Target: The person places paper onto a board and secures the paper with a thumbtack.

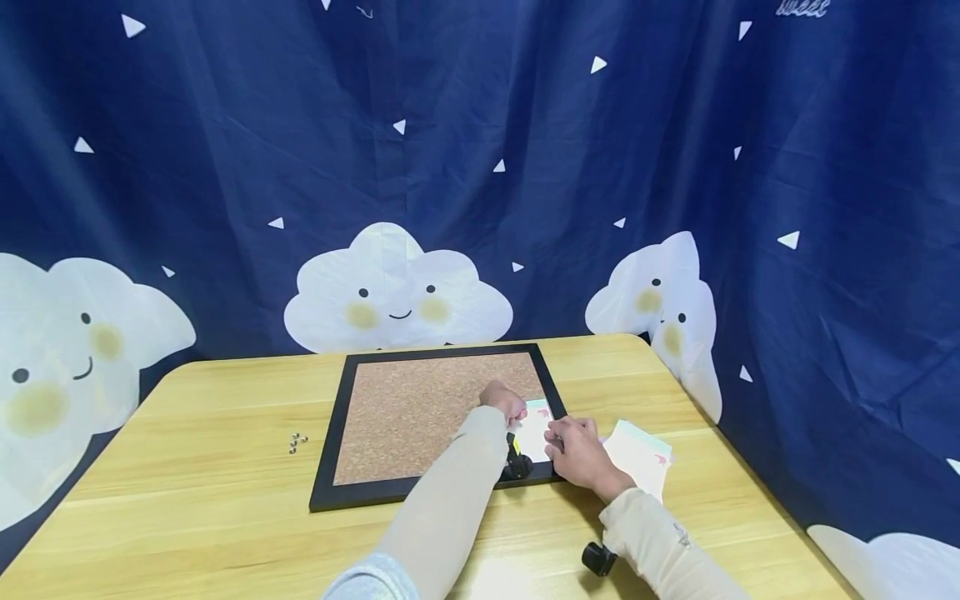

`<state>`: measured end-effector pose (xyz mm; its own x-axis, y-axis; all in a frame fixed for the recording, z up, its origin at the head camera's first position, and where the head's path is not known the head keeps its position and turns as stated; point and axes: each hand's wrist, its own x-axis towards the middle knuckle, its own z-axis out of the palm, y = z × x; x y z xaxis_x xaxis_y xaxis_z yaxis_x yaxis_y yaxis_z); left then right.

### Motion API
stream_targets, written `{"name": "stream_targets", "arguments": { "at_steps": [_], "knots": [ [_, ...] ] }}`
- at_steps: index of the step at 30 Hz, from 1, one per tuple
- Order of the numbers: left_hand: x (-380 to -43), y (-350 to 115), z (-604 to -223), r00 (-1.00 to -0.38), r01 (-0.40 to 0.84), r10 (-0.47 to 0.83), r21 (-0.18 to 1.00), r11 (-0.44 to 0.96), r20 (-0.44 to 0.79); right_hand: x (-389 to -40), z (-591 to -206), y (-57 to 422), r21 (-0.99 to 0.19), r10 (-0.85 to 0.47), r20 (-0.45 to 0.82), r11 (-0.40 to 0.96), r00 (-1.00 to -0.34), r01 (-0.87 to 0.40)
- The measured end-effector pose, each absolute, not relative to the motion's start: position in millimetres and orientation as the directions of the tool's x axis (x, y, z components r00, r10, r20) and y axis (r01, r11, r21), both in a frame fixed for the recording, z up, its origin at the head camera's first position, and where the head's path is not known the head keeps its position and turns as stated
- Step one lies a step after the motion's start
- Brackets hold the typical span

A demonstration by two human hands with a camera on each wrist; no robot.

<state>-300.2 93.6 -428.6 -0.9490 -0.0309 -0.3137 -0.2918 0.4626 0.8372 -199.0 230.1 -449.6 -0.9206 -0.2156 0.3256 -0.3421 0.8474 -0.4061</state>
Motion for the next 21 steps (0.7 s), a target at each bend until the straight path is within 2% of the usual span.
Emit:
{"name": "stream_targets", "arguments": {
  "at_steps": [7,21],
  "knots": [
    [-301.4,96.1,-432.2,-0.959,-0.265,-0.052,0.809,0.525,-0.280,-199.0,-450.2,229.5,-0.416,-0.211,0.327,0.844,-0.921,-0.340],
    [-299.2,93.5,-432.5,-0.964,-0.242,-0.045,0.801,0.548,-0.261,-198.6,-448.5,230.1,-0.418,-0.208,0.316,0.846,-0.926,-0.332]
  ]
}}
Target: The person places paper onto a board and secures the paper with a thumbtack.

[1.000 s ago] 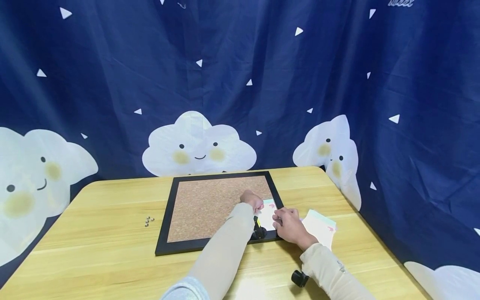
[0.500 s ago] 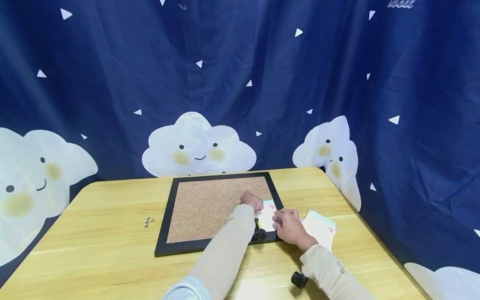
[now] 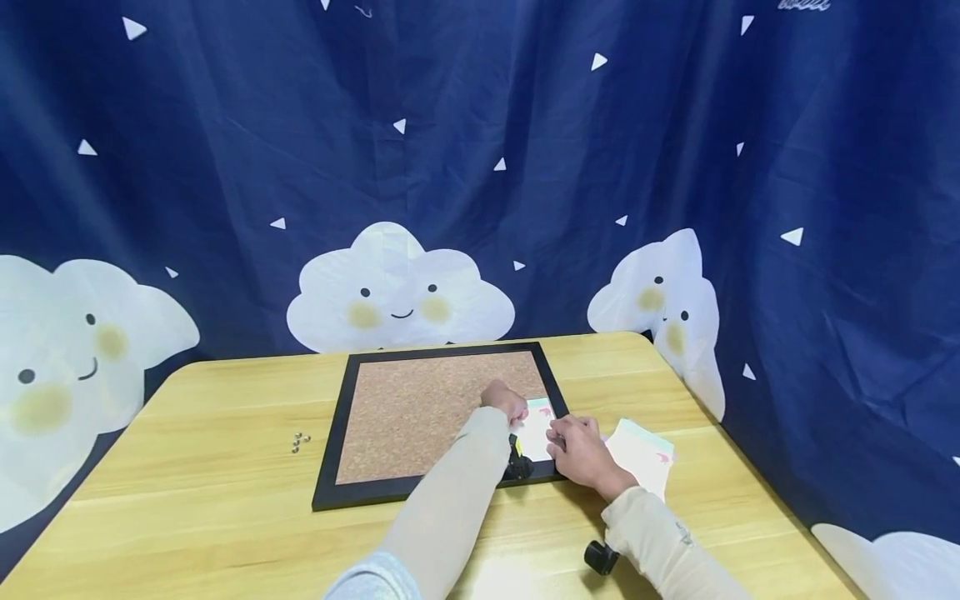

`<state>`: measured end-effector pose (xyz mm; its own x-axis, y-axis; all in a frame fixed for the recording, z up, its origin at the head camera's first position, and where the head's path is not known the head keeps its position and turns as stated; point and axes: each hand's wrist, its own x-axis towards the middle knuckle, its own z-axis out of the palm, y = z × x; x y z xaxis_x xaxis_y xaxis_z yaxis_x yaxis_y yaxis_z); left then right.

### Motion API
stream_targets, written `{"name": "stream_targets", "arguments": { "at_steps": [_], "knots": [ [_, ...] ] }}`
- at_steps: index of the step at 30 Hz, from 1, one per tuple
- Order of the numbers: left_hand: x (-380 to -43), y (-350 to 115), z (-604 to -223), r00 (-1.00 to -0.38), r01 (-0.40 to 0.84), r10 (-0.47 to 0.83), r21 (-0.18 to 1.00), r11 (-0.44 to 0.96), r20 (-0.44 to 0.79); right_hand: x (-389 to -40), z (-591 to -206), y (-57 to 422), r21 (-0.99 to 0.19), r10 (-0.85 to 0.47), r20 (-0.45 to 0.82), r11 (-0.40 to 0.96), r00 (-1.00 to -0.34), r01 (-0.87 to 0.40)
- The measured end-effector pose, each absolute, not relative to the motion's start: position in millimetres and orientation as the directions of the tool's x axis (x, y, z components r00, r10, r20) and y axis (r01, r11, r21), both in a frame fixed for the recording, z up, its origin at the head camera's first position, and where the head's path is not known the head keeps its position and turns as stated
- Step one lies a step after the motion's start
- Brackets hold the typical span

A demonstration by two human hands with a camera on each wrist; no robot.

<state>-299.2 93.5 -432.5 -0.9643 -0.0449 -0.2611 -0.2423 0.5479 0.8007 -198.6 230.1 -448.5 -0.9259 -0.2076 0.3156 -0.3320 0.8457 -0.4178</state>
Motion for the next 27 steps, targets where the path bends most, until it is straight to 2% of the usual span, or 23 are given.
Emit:
{"name": "stream_targets", "arguments": {
  "at_steps": [5,11,13,27],
  "knots": [
    [-297.3,91.3,-435.2,-0.967,-0.236,-0.035,0.834,0.499,-0.253,-197.6,-447.3,229.8,-0.413,-0.208,0.307,0.850,-0.929,-0.327],
    [-296.0,90.1,-439.1,-0.954,-0.278,0.043,0.931,0.236,-0.296,-198.0,-447.3,230.1,-0.412,-0.204,0.300,0.853,-0.932,-0.320],
    [-295.7,89.5,-440.0,-0.949,-0.291,0.065,0.936,0.196,-0.309,-198.6,-447.6,230.2,-0.409,-0.200,0.290,0.858,-0.936,-0.310],
    [-285.0,76.4,-438.4,-0.940,-0.267,0.154,0.936,0.230,-0.306,-199.4,-447.6,230.3,-0.433,-0.188,0.305,0.846,-0.934,-0.312]
  ]
}}
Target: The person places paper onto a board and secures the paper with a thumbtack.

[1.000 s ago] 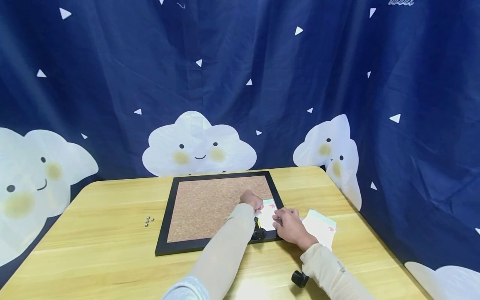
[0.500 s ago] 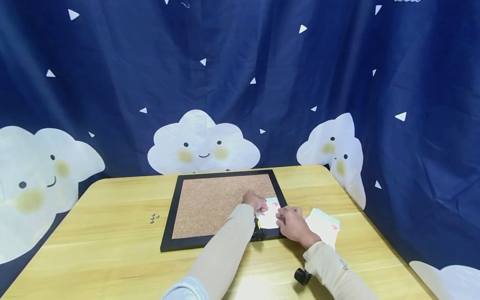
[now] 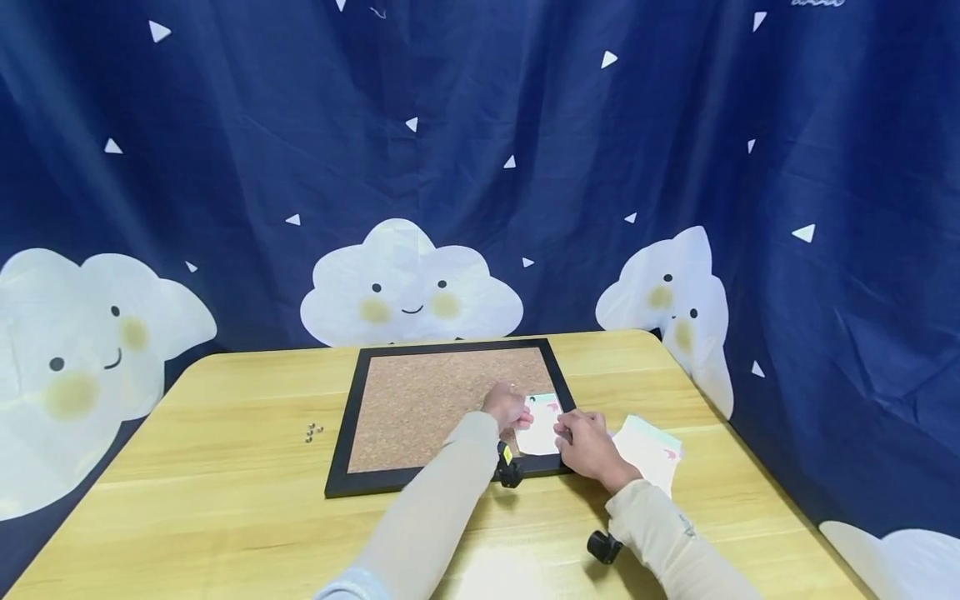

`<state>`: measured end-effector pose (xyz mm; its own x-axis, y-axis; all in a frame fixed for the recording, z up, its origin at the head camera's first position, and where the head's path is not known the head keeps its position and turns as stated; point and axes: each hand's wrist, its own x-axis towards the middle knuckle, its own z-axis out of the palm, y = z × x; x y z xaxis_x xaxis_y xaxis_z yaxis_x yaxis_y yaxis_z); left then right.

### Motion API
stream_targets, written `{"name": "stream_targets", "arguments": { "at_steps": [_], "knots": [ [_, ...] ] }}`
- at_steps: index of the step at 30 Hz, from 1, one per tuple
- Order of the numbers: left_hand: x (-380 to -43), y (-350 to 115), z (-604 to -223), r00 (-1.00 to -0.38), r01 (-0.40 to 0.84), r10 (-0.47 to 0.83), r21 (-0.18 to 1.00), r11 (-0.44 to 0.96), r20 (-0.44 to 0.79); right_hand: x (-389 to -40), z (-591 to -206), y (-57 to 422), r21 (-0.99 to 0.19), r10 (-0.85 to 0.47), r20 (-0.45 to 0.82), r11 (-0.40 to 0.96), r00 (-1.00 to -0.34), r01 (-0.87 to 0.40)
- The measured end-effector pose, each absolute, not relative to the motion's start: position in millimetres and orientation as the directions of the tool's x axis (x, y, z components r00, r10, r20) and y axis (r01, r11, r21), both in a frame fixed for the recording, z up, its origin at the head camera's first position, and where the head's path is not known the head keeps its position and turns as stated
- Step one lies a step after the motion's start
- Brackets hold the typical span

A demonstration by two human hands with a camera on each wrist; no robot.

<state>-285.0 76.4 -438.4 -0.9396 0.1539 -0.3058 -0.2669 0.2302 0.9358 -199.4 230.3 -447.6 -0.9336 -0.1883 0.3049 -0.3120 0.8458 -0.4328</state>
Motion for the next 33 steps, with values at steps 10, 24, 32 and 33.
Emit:
{"name": "stream_targets", "arguments": {
  "at_steps": [10,24,32,33],
  "knots": [
    [-267.5,50.0,-434.3,-0.956,-0.167,0.189,0.947,0.273,-0.223,-200.9,-443.7,230.6,-0.461,-0.177,0.282,0.837,-0.943,-0.295],
    [-234.6,1.9,-409.7,-0.985,0.045,0.173,0.950,0.310,-0.010,-202.5,-445.0,232.9,-0.504,-0.187,0.235,0.815,-0.954,-0.284],
    [-212.3,-23.0,-388.9,-0.973,0.226,0.154,0.848,0.480,0.173,-200.5,-435.8,239.3,-0.495,-0.235,0.219,0.809,-0.947,-0.315],
    [-210.3,-25.9,-387.2,-0.969,0.244,0.157,0.825,0.509,0.190,-201.0,-434.5,240.8,-0.498,-0.240,0.223,0.805,-0.945,-0.322]
  ]
}}
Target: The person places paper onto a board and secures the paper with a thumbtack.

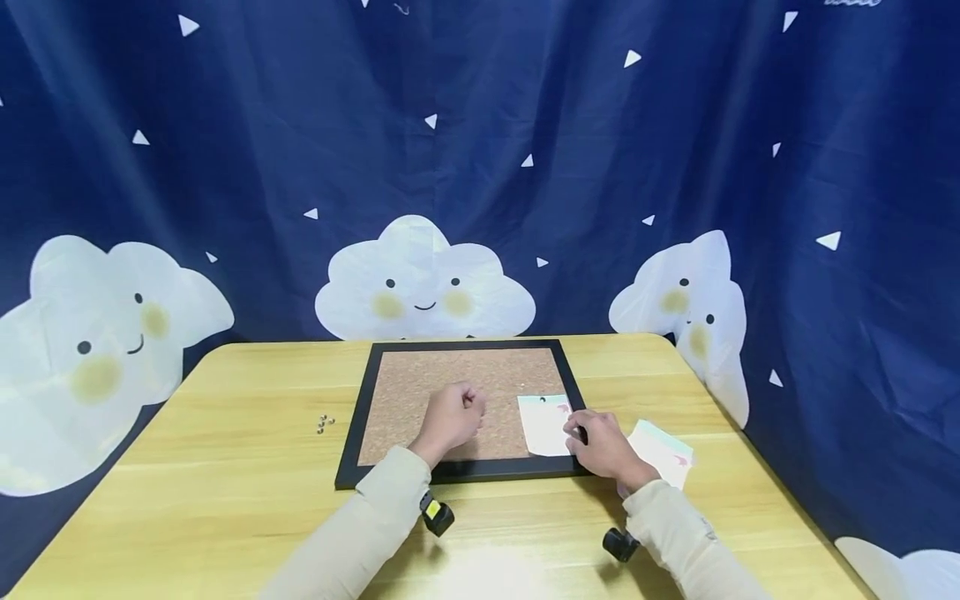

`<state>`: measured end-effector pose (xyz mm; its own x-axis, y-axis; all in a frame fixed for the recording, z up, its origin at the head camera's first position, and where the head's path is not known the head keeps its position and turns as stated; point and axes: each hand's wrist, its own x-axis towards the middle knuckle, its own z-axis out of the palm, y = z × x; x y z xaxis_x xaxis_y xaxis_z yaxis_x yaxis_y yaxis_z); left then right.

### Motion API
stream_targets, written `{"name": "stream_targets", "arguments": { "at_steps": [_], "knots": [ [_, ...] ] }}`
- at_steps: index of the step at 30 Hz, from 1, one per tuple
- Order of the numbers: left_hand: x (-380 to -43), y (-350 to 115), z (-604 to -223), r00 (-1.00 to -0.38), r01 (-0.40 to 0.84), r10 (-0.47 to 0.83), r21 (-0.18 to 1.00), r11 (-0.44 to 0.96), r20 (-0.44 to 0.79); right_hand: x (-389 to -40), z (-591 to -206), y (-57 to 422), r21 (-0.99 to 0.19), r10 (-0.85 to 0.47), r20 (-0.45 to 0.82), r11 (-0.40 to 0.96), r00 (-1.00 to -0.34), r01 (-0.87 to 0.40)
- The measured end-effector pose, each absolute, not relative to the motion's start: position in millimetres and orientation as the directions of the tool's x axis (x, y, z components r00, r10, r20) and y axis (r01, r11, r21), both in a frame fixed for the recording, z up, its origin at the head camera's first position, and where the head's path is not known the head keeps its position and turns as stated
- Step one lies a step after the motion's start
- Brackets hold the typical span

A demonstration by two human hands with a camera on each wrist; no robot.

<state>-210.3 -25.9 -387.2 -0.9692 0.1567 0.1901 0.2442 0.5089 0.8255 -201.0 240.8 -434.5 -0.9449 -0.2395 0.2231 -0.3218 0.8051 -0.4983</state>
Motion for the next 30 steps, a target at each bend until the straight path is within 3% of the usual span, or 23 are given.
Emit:
{"name": "stream_targets", "arguments": {
  "at_steps": [8,17,30],
  "knots": [
    [-194.6,-55.5,-382.2,-0.964,0.261,0.142,0.728,0.634,0.223,-201.3,-425.5,253.2,-0.538,-0.189,0.193,0.800,-0.963,-0.265],
    [-177.1,-88.9,-381.5,-0.993,0.117,0.078,0.745,0.656,0.087,-197.8,-412.7,275.3,-0.569,-0.092,0.130,0.808,-0.987,-0.151],
    [-140.9,-129.3,-398.3,-0.980,0.200,0.185,0.441,0.875,0.078,-188.0,-410.4,309.0,-0.514,-0.037,0.168,0.849,-0.985,-0.120]
  ]
}}
